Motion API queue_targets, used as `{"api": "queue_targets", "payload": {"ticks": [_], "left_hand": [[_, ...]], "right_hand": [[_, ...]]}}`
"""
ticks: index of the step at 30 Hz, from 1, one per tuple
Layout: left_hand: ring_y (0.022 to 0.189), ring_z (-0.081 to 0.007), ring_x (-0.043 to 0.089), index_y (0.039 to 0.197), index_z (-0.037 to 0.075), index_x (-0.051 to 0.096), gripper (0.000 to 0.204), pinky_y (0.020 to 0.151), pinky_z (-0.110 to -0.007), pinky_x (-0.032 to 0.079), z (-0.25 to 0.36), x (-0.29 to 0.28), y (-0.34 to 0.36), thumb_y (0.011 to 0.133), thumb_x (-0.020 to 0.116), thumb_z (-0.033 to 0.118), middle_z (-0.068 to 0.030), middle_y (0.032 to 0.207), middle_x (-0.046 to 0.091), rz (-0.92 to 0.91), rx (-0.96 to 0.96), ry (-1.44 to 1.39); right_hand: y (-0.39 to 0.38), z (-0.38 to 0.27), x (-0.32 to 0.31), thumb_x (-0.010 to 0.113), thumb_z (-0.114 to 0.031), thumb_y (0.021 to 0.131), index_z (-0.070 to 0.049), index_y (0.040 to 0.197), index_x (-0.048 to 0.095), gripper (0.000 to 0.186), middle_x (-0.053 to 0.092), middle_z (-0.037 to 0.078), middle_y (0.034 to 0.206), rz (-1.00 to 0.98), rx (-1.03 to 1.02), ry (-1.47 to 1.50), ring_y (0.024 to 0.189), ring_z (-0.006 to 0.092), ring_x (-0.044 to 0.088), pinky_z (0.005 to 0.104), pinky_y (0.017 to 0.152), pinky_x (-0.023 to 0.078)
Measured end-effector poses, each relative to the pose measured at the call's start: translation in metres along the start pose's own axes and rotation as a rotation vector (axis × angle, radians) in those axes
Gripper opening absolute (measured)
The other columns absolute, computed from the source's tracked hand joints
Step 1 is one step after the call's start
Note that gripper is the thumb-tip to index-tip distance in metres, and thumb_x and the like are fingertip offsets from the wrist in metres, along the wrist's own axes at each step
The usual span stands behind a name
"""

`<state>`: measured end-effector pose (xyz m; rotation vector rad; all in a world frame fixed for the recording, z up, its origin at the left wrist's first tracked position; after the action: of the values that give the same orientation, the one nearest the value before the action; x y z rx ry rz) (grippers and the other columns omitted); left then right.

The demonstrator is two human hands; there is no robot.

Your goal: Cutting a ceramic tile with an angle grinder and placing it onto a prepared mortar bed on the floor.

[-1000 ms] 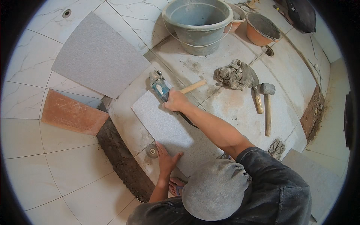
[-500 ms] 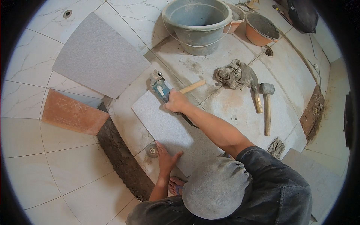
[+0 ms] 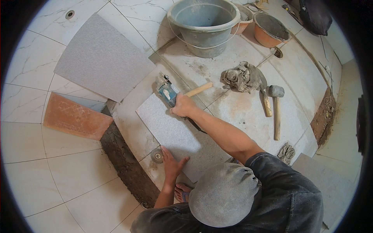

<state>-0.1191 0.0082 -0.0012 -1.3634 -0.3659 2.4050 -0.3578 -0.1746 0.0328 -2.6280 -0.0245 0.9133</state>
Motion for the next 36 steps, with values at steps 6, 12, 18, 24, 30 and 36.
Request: {"api": "queue_targets", "payload": {"ticks": [6, 12, 18, 24, 30, 36], "left_hand": [[0.153, -0.0505, 0.02, 0.158, -0.014, -0.002, 0.142, 0.125, -0.05, 0.022, -0.007, 0.004, 0.001, 0.072, 0.089, 0.053, -0.0384, 0.164, 0.014, 0.054, 0.038, 0.012], [0.153, -0.0495, 0.02, 0.158, -0.014, -0.002, 0.141, 0.125, -0.05, 0.022, -0.005, 0.004, 0.003, 0.072, 0.089, 0.053, -0.0374, 0.165, 0.014, 0.052, 0.031, 0.02], [0.153, -0.0495, 0.02, 0.158, -0.014, -0.001, 0.141, 0.125, -0.049, 0.023, -0.003, 0.0, 0.0, 0.072, 0.089, 0.052, -0.0374, 0.164, 0.014, 0.049, 0.021, 0.002], [0.152, -0.0506, 0.022, 0.158, -0.013, -0.002, 0.141, 0.124, -0.05, 0.024, -0.006, 0.006, 0.0, 0.073, 0.088, 0.053, -0.0381, 0.164, 0.016, 0.073, 0.06, 0.022], [0.151, -0.0524, 0.023, 0.158, -0.013, -0.003, 0.141, 0.123, -0.051, 0.025, -0.005, 0.003, 0.0, 0.073, 0.088, 0.052, -0.039, 0.163, 0.016, 0.06, 0.051, -0.006], [0.151, -0.052, 0.023, 0.158, -0.014, -0.003, 0.14, 0.123, -0.051, 0.025, -0.001, 0.002, 0.0, 0.073, 0.088, 0.051, -0.0396, 0.163, 0.015, 0.046, 0.045, -0.002]], "right_hand": [[-0.004, -0.003, -0.002, 0.084, -0.039, 0.07, 0.01, 0.12, 0.054, 0.076, 0.069, 0.031, 0.113, -0.005, 0.004, 0.012, 0.109, 0.0436, 0.068, 0.0479, 0.093, 0.055], [-0.003, 0.002, -0.001, 0.084, -0.038, 0.071, 0.01, 0.12, 0.056, 0.074, 0.07, 0.03, 0.112, -0.001, 0.006, 0.008, 0.109, 0.0436, 0.068, 0.0478, 0.094, 0.055], [-0.006, 0.002, -0.001, 0.084, -0.037, 0.072, 0.01, 0.12, 0.056, 0.073, 0.07, 0.031, 0.112, -0.008, 0.0, 0.024, 0.109, 0.044, 0.068, 0.0479, 0.094, 0.055], [-0.009, 0.005, -0.002, 0.083, -0.037, 0.071, 0.01, 0.118, 0.057, 0.072, 0.07, 0.031, 0.112, -0.033, -0.001, 0.03, 0.108, 0.0444, 0.069, 0.048, 0.093, 0.055], [-0.014, 0.005, -0.003, 0.083, -0.038, 0.071, 0.011, 0.119, 0.057, 0.073, 0.069, 0.032, 0.112, -0.012, -0.002, 0.025, 0.108, 0.0446, 0.069, 0.0478, 0.093, 0.055], [-0.014, 0.006, -0.003, 0.084, -0.039, 0.07, 0.011, 0.122, 0.056, 0.077, 0.069, 0.032, 0.113, -0.039, 0.012, 0.018, 0.108, 0.0447, 0.068, 0.0479, 0.093, 0.055]]}}
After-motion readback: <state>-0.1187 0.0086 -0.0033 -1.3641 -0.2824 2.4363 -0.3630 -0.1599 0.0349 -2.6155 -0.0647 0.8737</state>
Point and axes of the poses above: each hand's wrist, its own y-axis towards the middle knuckle, its own x-axis out of the palm, z = x × y, the point moved 1 cm from there along y, towards the middle knuckle
